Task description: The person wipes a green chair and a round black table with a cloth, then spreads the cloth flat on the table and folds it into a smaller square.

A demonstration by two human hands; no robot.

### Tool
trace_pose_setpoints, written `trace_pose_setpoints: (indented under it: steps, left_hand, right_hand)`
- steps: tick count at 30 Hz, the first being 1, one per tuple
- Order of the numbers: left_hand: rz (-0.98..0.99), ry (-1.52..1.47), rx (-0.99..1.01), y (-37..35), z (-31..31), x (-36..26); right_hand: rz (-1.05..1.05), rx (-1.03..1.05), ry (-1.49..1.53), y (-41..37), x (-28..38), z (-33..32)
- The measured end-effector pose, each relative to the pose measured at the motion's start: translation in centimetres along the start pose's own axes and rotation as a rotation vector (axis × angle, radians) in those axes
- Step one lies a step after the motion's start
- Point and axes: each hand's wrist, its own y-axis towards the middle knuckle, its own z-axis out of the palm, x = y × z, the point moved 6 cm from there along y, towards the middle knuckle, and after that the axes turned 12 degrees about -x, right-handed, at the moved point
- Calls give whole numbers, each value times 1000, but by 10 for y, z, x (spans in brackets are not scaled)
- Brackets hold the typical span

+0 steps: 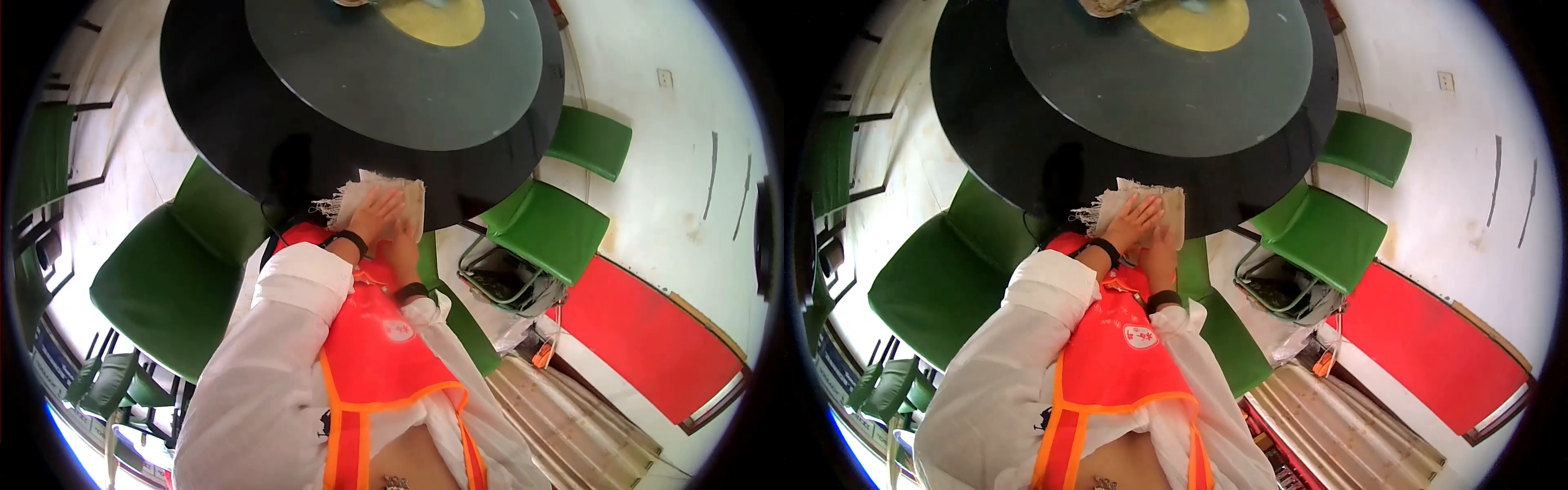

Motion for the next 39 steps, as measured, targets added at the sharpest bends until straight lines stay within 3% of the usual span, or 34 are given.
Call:
trace_pose_setpoints:
  steps: [4,6,7,12,14,16,21,29,32,39]
  left_hand:
    - [-29,-163,183,18,10,-12]
    - [-42,59,-46,24,17,-17]
    - [-27,49,-40,28,15,-22]
    - [-101,-176,206,52,4,-25]
    - [-100,-174,307,73,-10,-28]
    - [-107,-173,407,83,-2,-33]
    - [-195,-188,105,116,16,-38]
    - [-185,-193,91,180,46,-49]
    - [-152,-185,115,211,63,-60]
    - [-288,-197,41,287,95,-74]
  right_hand:
    - [21,-13,-37,16,-28,12]
    - [6,-11,5,23,-42,13]
    - [36,50,-31,26,-44,10]
    - [178,181,-6,37,-57,1]
    - [37,67,-74,44,-65,-1]
    - [88,105,-93,49,-66,-13]
    - [126,114,-61,65,-84,-20]
    - [61,29,181,112,-116,-43]
    - [61,-28,180,139,-137,-50]
    - [61,30,108,205,-189,-79]
